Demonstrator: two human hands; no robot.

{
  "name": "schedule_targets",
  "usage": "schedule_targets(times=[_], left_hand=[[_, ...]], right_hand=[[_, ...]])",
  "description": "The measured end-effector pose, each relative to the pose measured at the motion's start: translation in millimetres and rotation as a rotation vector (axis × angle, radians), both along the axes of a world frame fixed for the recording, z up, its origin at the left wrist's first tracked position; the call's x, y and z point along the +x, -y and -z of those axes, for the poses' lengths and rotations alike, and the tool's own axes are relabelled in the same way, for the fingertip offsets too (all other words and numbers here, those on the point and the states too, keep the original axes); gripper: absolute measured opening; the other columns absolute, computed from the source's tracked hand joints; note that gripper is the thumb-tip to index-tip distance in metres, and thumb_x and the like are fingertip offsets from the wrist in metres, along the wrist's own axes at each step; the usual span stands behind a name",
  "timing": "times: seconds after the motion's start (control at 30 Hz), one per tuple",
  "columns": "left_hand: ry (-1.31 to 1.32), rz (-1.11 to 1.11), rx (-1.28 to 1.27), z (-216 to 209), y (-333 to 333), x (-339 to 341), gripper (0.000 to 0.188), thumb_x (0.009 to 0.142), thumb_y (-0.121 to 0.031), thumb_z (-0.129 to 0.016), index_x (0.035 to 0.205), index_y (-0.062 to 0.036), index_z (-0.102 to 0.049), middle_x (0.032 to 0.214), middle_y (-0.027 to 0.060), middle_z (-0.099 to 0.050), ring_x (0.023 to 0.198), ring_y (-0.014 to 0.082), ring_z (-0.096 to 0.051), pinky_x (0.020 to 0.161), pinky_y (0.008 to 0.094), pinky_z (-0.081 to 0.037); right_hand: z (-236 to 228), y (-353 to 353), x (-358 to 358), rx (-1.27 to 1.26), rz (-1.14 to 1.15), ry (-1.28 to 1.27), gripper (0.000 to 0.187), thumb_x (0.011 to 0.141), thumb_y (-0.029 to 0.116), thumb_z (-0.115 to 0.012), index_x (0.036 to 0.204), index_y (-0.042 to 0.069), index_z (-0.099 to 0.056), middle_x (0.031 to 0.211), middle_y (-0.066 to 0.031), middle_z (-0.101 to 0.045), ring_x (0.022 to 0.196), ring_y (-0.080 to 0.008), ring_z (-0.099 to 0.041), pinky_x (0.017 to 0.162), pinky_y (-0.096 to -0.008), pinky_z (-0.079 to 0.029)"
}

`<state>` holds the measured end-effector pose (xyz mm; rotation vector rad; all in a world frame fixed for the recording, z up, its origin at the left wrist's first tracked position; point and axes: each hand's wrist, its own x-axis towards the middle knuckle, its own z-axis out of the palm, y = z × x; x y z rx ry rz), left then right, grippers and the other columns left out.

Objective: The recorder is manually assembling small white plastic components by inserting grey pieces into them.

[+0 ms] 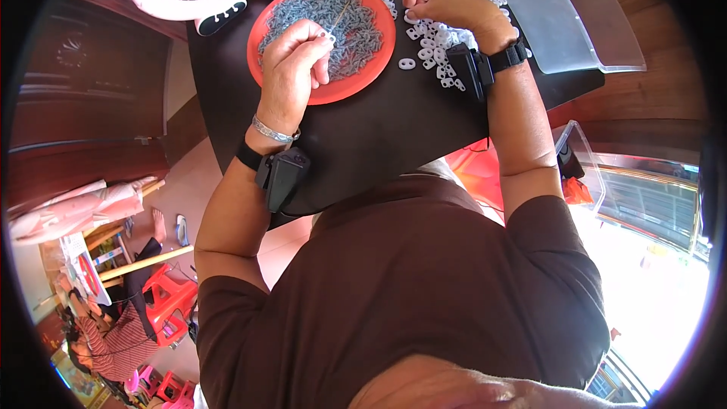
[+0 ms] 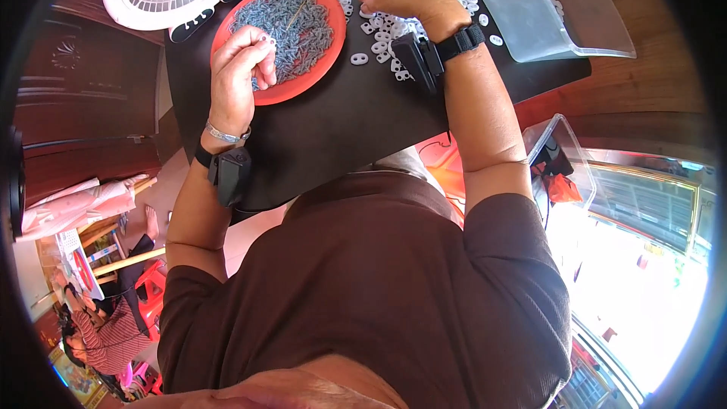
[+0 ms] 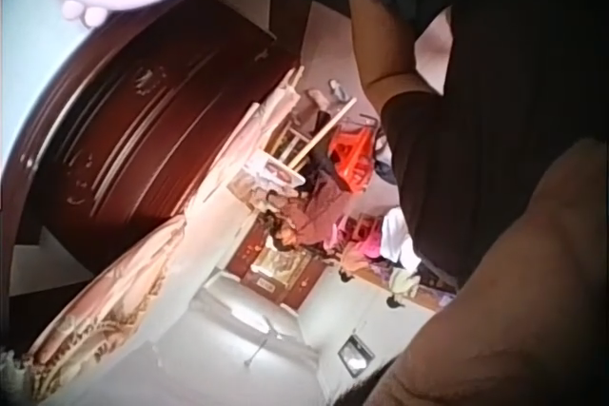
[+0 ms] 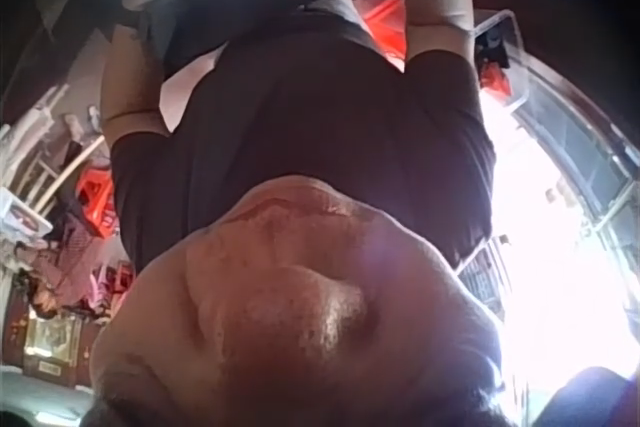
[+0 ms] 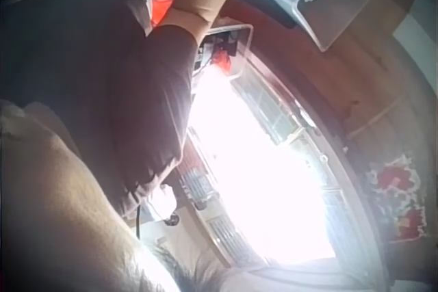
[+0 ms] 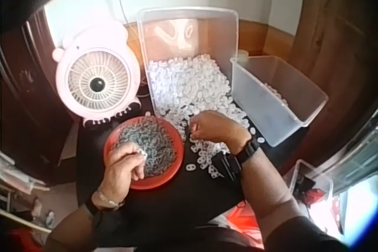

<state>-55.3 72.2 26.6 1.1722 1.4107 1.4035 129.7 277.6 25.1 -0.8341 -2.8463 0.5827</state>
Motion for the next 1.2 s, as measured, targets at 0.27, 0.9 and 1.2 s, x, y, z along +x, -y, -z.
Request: schedule_targets(times=[0.27, 0.9, 1.2], left_hand=[[-0.002, -0.012, 0.006, 0.0, -0.1, 1.2, 0.017, 0.089, -0.014, -0.047, 0.076, -0.0045, -0.052, 0.063, -0.0007, -0.050, 0.052, 0.0067, -0.048, 0.047, 0.0189, -0.034], [0.072, -0.034, 0.018, 1.7, 0.1, 1.7, 0.013, 0.086, -0.013, -0.053, 0.077, -0.0042, -0.055, 0.059, -0.0012, -0.052, 0.051, 0.0048, -0.046, 0.046, 0.0191, -0.034], [0.042, 0.040, 0.038, 0.7, 0.0, 2.8, 0.016, 0.090, -0.015, -0.049, 0.085, -0.0018, -0.056, 0.074, 0.0057, -0.060, 0.064, 0.0120, -0.057, 0.056, 0.0215, -0.041]], right_hand=[[0.7, 3.4, -3.3, -0.184, -0.094, -0.059, 0.019, 0.072, 0.016, -0.069, 0.086, 0.002, -0.065, 0.075, -0.0073, -0.066, 0.070, -0.0167, -0.062, 0.063, -0.0296, -0.048], [-17.0, 29.9, -15.1, -0.721, 0.036, -0.620, 0.021, 0.087, 0.018, -0.063, 0.102, 0.004, -0.064, 0.082, 0.0015, -0.063, 0.070, -0.0048, -0.058, 0.071, -0.0203, -0.048], [-11.9, 67.3, -34.1, -1.038, -0.153, -0.697, 0.019, 0.084, 0.009, -0.064, 0.102, 0.001, -0.063, 0.085, -0.0027, -0.064, 0.074, -0.0080, -0.060, 0.071, -0.0210, -0.050]])
